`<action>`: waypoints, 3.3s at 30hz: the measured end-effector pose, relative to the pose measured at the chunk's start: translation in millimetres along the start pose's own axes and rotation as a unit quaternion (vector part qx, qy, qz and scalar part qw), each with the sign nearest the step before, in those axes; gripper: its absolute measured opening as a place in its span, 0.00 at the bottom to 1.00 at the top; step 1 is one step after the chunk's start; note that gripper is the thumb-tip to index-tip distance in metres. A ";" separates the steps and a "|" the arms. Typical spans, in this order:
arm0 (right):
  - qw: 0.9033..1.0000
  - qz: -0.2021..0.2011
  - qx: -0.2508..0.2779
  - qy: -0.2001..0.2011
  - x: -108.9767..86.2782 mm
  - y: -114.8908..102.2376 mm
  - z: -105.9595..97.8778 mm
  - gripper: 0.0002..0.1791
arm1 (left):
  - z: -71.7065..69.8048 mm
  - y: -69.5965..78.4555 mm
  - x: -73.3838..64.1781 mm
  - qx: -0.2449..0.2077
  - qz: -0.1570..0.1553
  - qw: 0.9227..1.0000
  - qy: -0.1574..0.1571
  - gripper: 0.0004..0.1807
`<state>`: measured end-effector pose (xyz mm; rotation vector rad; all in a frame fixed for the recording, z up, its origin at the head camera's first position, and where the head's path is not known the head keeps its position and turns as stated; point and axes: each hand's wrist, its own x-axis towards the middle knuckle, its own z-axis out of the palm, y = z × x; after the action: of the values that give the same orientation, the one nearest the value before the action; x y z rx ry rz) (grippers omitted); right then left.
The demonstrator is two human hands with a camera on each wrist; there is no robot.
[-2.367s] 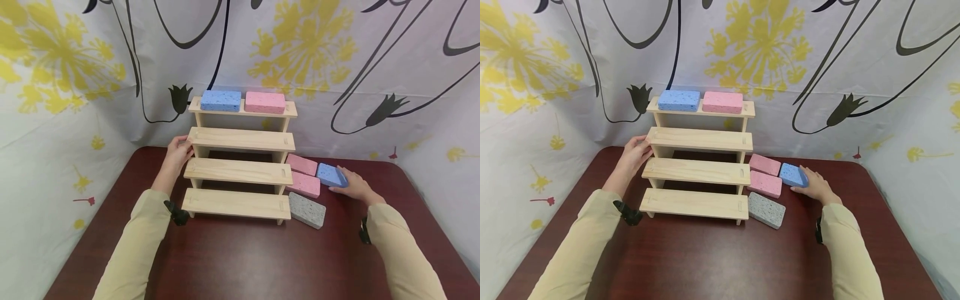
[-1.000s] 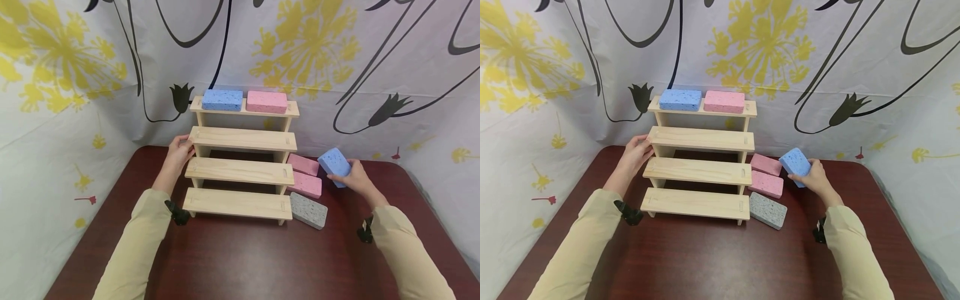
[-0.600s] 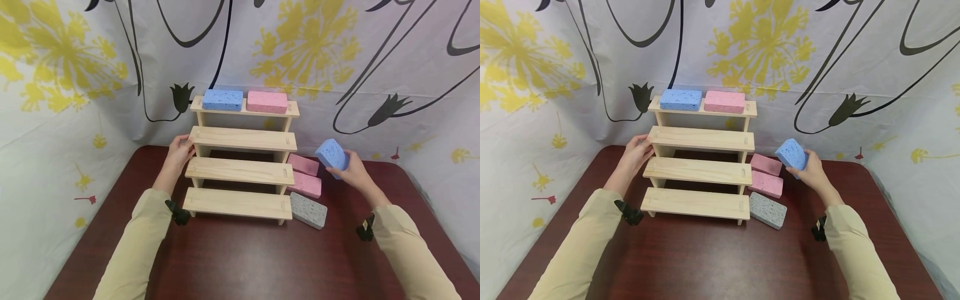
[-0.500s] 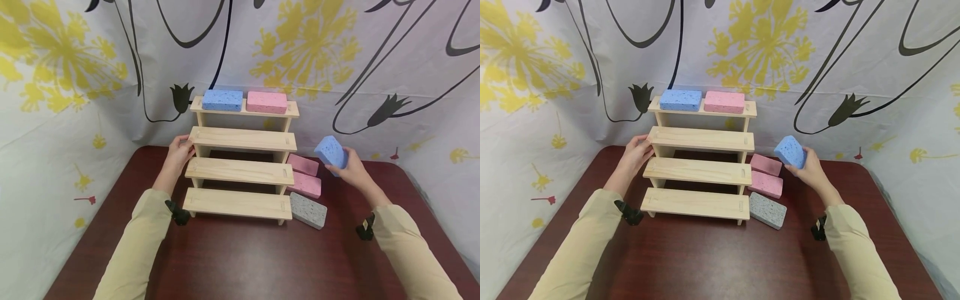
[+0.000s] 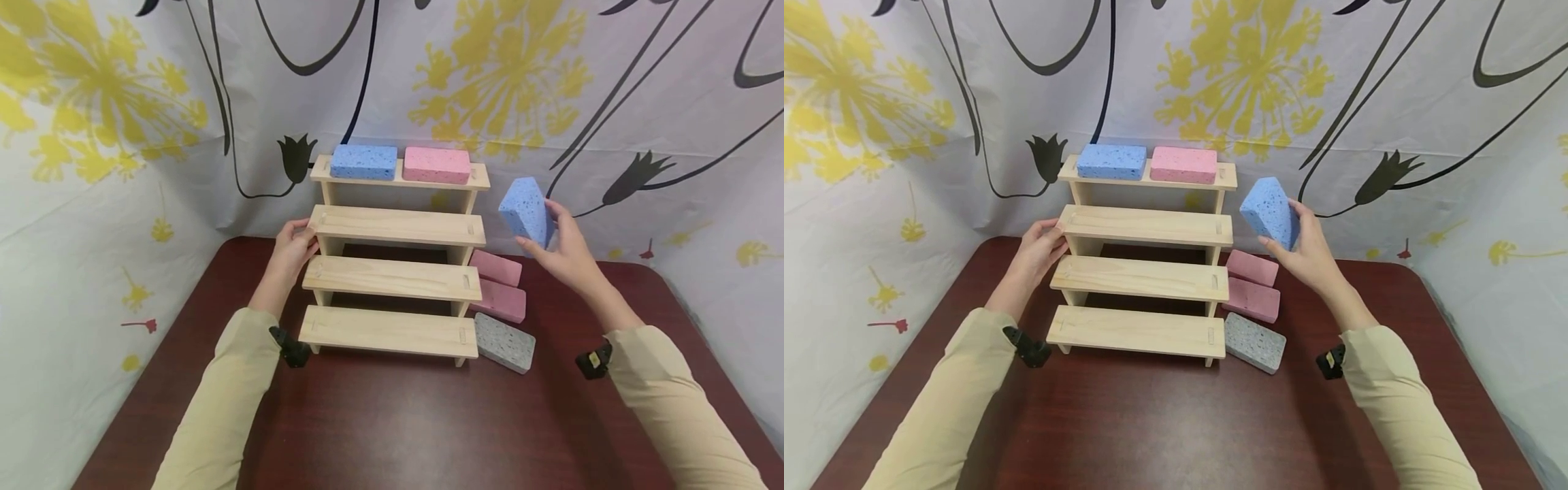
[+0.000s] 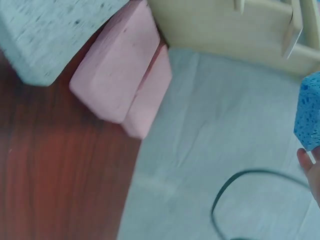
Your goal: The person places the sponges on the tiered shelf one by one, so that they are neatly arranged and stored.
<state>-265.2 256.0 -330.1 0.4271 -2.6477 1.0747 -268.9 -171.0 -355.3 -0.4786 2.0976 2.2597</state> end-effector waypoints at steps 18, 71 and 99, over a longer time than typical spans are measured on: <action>0.969 -0.204 -0.124 -0.058 47.9 -77.8 54.2 0.46 | -1.1 -0.7 -3.3 0.007 0.004 1.000 -0.005 0.23; 0.963 -0.215 -0.099 -0.133 69.3 -120.5 109.6 0.30 | 0.4 -2.2 1.1 0.005 0.004 1.000 0.003 0.24; 0.993 0.000 -0.037 -0.111 -25.2 -12.8 48.8 0.45 | -2.7 2.8 1.3 -0.001 0.002 1.000 0.006 0.25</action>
<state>-243.2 217.1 -364.4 0.5606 -2.8691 0.9760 -270.2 -174.2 -353.0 -0.4894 2.1039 2.2652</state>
